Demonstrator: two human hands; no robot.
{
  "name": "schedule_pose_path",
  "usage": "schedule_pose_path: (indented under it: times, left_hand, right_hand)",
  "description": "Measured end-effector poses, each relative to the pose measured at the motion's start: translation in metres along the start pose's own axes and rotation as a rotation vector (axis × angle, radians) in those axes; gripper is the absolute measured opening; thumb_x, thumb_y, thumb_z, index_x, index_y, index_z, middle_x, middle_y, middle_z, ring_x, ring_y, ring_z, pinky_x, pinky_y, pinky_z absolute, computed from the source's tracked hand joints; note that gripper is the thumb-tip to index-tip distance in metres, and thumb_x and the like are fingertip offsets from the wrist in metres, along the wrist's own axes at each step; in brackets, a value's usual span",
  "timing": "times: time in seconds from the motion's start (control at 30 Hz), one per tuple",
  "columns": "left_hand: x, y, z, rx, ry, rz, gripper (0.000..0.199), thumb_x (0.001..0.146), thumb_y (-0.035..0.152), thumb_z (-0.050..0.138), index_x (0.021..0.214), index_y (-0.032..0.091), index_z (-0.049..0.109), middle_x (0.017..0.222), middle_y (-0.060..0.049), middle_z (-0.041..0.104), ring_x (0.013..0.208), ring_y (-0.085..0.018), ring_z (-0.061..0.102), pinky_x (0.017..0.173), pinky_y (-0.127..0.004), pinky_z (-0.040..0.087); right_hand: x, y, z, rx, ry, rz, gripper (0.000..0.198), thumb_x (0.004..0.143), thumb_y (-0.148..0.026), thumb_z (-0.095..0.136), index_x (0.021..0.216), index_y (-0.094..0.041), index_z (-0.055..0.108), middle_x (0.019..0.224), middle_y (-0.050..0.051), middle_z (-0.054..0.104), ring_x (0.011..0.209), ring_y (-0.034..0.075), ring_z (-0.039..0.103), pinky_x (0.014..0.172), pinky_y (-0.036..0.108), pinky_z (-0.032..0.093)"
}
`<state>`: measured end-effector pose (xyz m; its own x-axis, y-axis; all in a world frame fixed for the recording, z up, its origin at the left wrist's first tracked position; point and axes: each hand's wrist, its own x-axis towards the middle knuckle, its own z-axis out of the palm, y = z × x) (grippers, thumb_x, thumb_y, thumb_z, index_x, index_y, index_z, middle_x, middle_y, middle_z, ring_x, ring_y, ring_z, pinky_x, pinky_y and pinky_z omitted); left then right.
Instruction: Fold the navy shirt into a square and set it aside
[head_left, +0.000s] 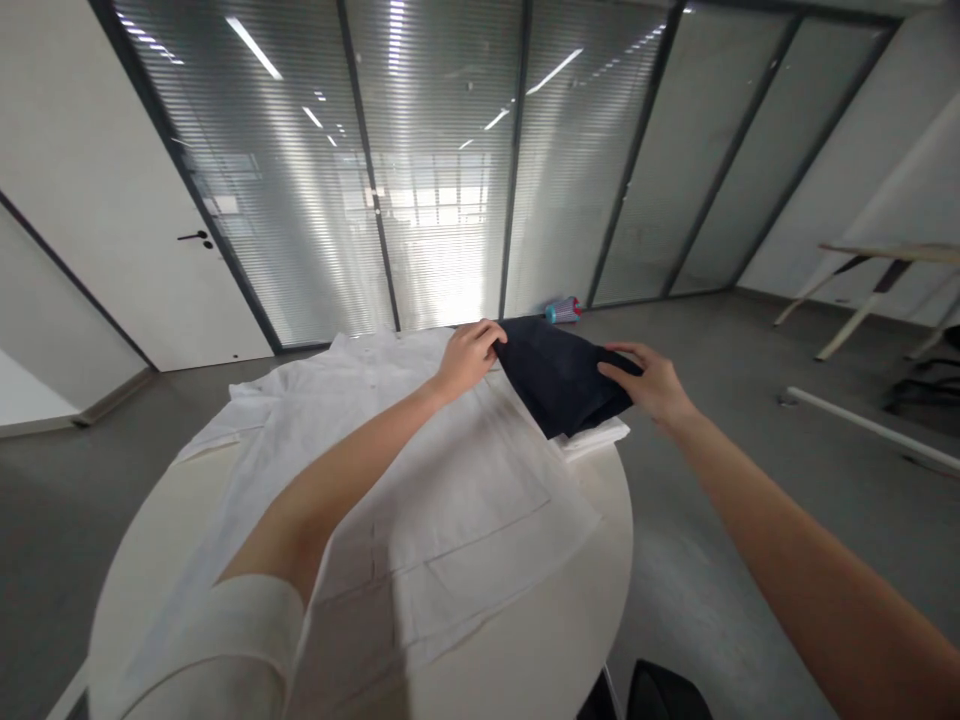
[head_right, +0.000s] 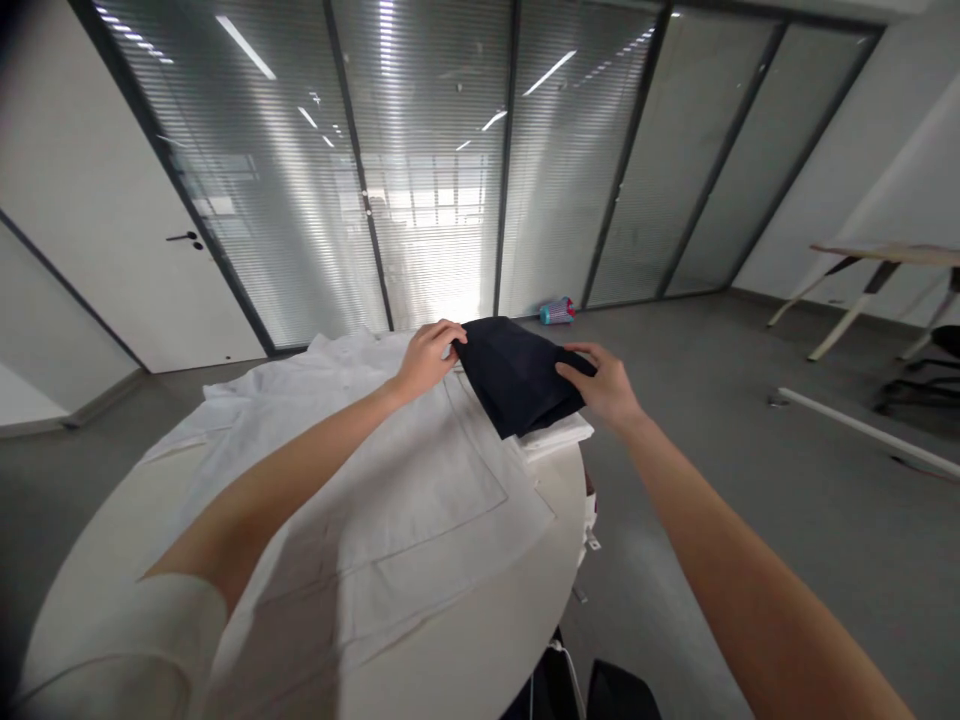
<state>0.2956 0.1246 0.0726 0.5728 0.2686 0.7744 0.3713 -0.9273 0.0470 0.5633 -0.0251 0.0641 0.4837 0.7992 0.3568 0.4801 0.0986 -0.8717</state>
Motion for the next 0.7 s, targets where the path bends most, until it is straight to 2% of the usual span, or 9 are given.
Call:
schedule_pose_path:
  times: [0.1,0.2,0.3,0.33,0.4,0.5,0.57,0.6,0.7]
  left_hand:
    - [0.013,0.005,0.039,-0.043,-0.005,-0.026,0.031,0.082,-0.001,0.05,0.101,0.018,0.064,0.109,-0.007,0.067,0.108,-0.021,0.06,0.098,-0.036,0.045]
    - [-0.005,0.002,0.067,-0.089,-0.22,-0.001,0.036,0.08,-0.001,0.05,0.106,0.017,0.066,0.112,-0.007,0.067,0.108,-0.021,0.061,0.098,-0.037,0.046]
    - [-0.029,-0.004,0.08,-0.161,-0.408,0.054,0.046,0.077,0.0,0.053,0.118,0.017,0.065,0.122,-0.008,0.066,0.113,-0.02,0.062,0.099,-0.036,0.048]
    - [-0.033,-0.005,0.08,-0.172,-0.415,0.055,0.046,0.077,0.002,0.054,0.119,0.017,0.065,0.123,-0.008,0.067,0.114,-0.02,0.062,0.1,-0.036,0.048]
    - [-0.031,-0.002,0.076,-0.168,-0.359,0.023,0.035,0.08,0.006,0.055,0.109,0.018,0.07,0.119,-0.008,0.068,0.115,-0.021,0.062,0.104,-0.039,0.046]
    - [-0.012,0.02,0.071,-0.175,-0.216,-0.062,0.024,0.092,0.017,0.05,0.096,0.018,0.073,0.12,-0.008,0.069,0.116,-0.022,0.062,0.108,-0.042,0.043]
    - [-0.001,0.044,0.074,-0.185,-0.173,-0.091,0.029,0.099,0.026,0.046,0.107,0.017,0.072,0.127,-0.01,0.066,0.123,-0.023,0.058,0.109,-0.041,0.042]
    - [0.001,0.057,0.077,-0.186,-0.189,-0.08,0.033,0.1,0.032,0.045,0.115,0.017,0.07,0.132,-0.011,0.063,0.127,-0.024,0.055,0.11,-0.042,0.041]
    - [-0.011,0.088,0.09,-0.154,-0.324,0.039,0.047,0.098,0.048,0.049,0.132,0.019,0.062,0.141,-0.012,0.057,0.137,-0.031,0.045,0.114,-0.051,0.034]
  right_hand:
    - [0.009,0.029,-0.015,-0.08,0.055,0.02,0.048,0.072,-0.04,0.074,0.114,-0.02,0.067,0.096,0.009,0.073,0.083,0.025,0.069,0.075,0.042,0.058]
    - [0.005,0.059,-0.014,-0.279,-0.053,0.032,0.035,0.074,-0.036,0.07,0.105,-0.02,0.07,0.095,0.008,0.073,0.091,0.027,0.068,0.083,0.045,0.056]
    - [-0.004,0.074,-0.011,-0.503,-0.142,0.03,0.03,0.076,-0.032,0.068,0.103,-0.022,0.072,0.101,0.008,0.072,0.099,0.028,0.067,0.09,0.045,0.053]
    - [-0.005,0.073,-0.01,-0.577,-0.14,0.018,0.03,0.076,-0.033,0.067,0.104,-0.023,0.072,0.104,0.009,0.071,0.102,0.028,0.066,0.091,0.046,0.052]
    - [-0.001,0.064,-0.007,-0.707,-0.085,-0.026,0.027,0.078,-0.035,0.066,0.101,-0.025,0.074,0.112,0.01,0.067,0.107,0.031,0.063,0.095,0.049,0.049]
    - [0.019,0.038,0.007,-0.721,-0.005,-0.146,0.027,0.086,-0.035,0.056,0.103,-0.024,0.074,0.122,0.011,0.064,0.116,0.03,0.06,0.102,0.047,0.046]
    - [0.037,0.023,0.025,-0.639,-0.041,-0.222,0.034,0.091,-0.031,0.047,0.115,-0.022,0.071,0.126,0.011,0.065,0.119,0.027,0.059,0.105,0.042,0.044]
    - [0.045,0.019,0.036,-0.61,-0.074,-0.241,0.038,0.094,-0.03,0.043,0.121,-0.022,0.069,0.128,0.01,0.065,0.121,0.026,0.058,0.107,0.041,0.043]
    - [0.061,0.018,0.069,-0.613,-0.195,-0.218,0.045,0.099,-0.037,0.037,0.135,-0.021,0.06,0.139,0.011,0.059,0.131,0.027,0.052,0.112,0.045,0.037]
